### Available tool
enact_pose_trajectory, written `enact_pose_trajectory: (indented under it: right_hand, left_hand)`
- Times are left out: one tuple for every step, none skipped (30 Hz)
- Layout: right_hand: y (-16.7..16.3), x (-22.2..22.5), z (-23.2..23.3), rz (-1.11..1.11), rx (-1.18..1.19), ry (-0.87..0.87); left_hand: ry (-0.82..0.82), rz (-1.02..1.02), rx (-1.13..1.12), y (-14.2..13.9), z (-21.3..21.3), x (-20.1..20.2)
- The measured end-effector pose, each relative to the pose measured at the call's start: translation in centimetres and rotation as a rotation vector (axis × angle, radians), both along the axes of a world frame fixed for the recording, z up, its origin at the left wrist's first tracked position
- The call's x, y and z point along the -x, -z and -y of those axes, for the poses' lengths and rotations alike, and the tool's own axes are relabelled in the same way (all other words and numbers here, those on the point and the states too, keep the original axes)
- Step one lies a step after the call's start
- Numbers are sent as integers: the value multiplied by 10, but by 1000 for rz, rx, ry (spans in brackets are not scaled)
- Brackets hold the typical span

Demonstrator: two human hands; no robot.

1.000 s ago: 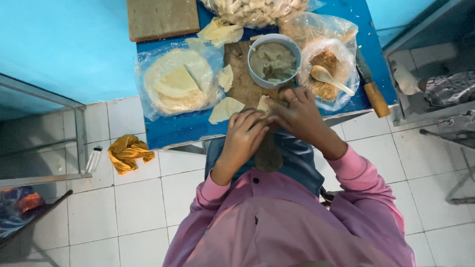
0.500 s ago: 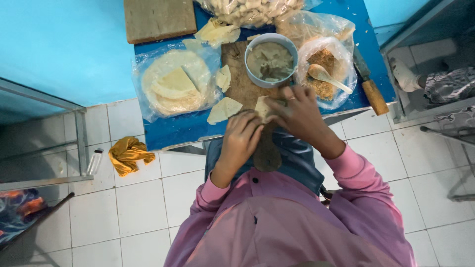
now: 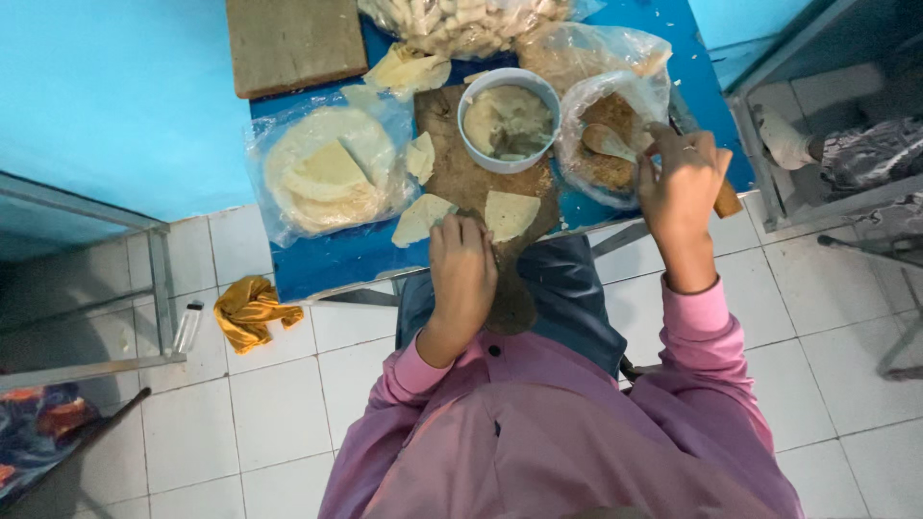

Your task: The person sits at a table and wraps dough sticks in thin pastry wrappers, folding each wrapper around a piece of dough and setting the wrapped piece on the board. They occasionally scoop brown powder from a plastic bag with a spoon and reach into a large bag for more dough pieces.

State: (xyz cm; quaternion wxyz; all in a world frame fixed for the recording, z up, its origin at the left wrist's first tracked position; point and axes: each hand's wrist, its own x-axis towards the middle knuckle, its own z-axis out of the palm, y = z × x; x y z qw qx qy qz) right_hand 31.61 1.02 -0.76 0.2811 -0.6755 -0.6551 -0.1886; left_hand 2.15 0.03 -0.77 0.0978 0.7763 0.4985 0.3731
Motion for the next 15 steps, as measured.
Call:
enact_pose_trajectory:
  right_hand:
    - [2, -1, -2, -8, -5, -6]
    - [3, -2, -3, -17, -9, -14]
    - [4, -2, -2, -23, 8, -21]
    - [4, -2, -3, -29, 28, -29]
    - [4, -1, -3, -35, 48, -38]
    - [3, 0, -2, -42, 50, -42]
    - [2, 1, -3, -48, 51, -46]
    - [1, 2, -4, -53, 50, -52]
    - [-1, 2, -5, -126, 13, -81]
    - [-3, 3, -6, -198, -24, -110]
    - [-5, 4, -7, -271, -59, -137]
    - [-7, 4, -7, -302, -75, -153]
    - [-8, 5, -8, -334, -90, -168]
    - [-8, 6, -9, -367, -105, -184]
    - [-8, 7, -11, -362, -105, -189]
  left_hand:
    - [3, 15, -1, 0, -2, -1]
    - [6, 29, -2, 0, -4, -2]
    - [10, 42, 0, 1, -6, -1]
    - [43, 107, 28, 1, -8, 0]
    - [75, 172, 58, 2, -10, 1]
    - [108, 237, 87, 3, -11, 2]
    - [126, 273, 75, 5, -13, 1]
    - [143, 310, 61, 6, -15, 1]
    - [159, 349, 45, 7, -16, 1]
    - [149, 377, 101, 7, -18, 1]
    - [141, 404, 160, 8, -18, 2]
    - [132, 431, 222, 8, -18, 3]
    - [139, 447, 242, 8, -18, 5]
    - [146, 463, 261, 8, -18, 8]
    - [154, 479, 279, 7, -19, 10]
